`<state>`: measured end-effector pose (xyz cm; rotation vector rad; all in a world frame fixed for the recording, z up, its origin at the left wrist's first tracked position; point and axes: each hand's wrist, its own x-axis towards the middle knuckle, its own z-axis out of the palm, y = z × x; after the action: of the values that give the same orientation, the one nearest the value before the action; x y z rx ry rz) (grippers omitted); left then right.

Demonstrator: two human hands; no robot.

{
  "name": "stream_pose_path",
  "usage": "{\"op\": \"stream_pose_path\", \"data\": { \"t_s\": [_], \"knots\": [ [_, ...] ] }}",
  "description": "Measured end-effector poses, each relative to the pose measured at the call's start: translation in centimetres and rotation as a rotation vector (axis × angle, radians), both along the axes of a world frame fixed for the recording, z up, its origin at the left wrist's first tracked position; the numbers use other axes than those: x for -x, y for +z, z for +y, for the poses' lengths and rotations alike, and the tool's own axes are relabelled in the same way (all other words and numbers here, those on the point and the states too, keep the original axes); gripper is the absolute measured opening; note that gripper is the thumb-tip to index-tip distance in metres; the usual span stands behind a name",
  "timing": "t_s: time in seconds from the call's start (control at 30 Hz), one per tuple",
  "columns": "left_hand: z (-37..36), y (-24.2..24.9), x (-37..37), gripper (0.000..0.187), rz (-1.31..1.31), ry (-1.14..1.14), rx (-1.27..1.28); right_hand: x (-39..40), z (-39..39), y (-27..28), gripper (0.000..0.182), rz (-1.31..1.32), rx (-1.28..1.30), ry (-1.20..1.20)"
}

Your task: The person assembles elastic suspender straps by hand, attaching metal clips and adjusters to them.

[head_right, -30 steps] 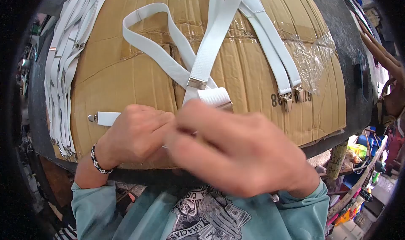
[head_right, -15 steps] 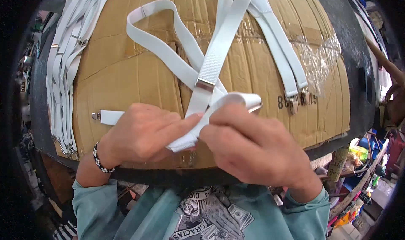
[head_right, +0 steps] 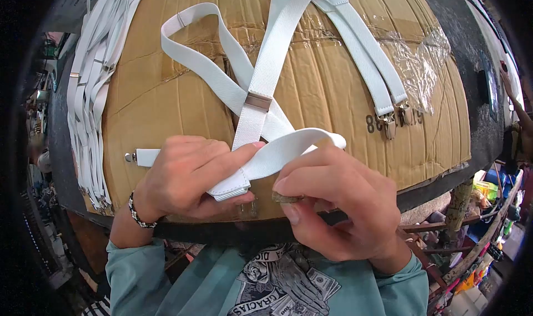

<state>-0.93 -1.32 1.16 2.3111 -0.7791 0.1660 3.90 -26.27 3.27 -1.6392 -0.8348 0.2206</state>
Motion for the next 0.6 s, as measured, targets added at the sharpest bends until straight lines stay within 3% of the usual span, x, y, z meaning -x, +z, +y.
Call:
{"op": "stream_pose_path", "data": {
  "t_s": [0.2, 0.37, 0.47, 0.6],
  "knots": [
    [0.1, 0.2, -0.1, 0.058, 0.03, -0.006, 0.014, 0.9, -0.2, -1.1, 0.036, 0.019, -0.061, -0.03],
    [0.2, 0.0, -0.2, 0.054, 0.017, -0.018, 0.024, 1.4, -0.2, -0.6, 0.016, 0.285, -0.224, -0.08],
    [0.4, -0.1, -0.2, 0.054, 0.023, -0.03, 0.041, 1.0, -0.1, 0.1, 0.021, 0.498, -0.39, -0.137],
    [0.6, -0.6, -0.3, 0.054, 0.037, -0.026, 0.121, -0.3, -0.6, 1.1, 0.027, 0.529, -0.346, -0.187]
  ]
}}
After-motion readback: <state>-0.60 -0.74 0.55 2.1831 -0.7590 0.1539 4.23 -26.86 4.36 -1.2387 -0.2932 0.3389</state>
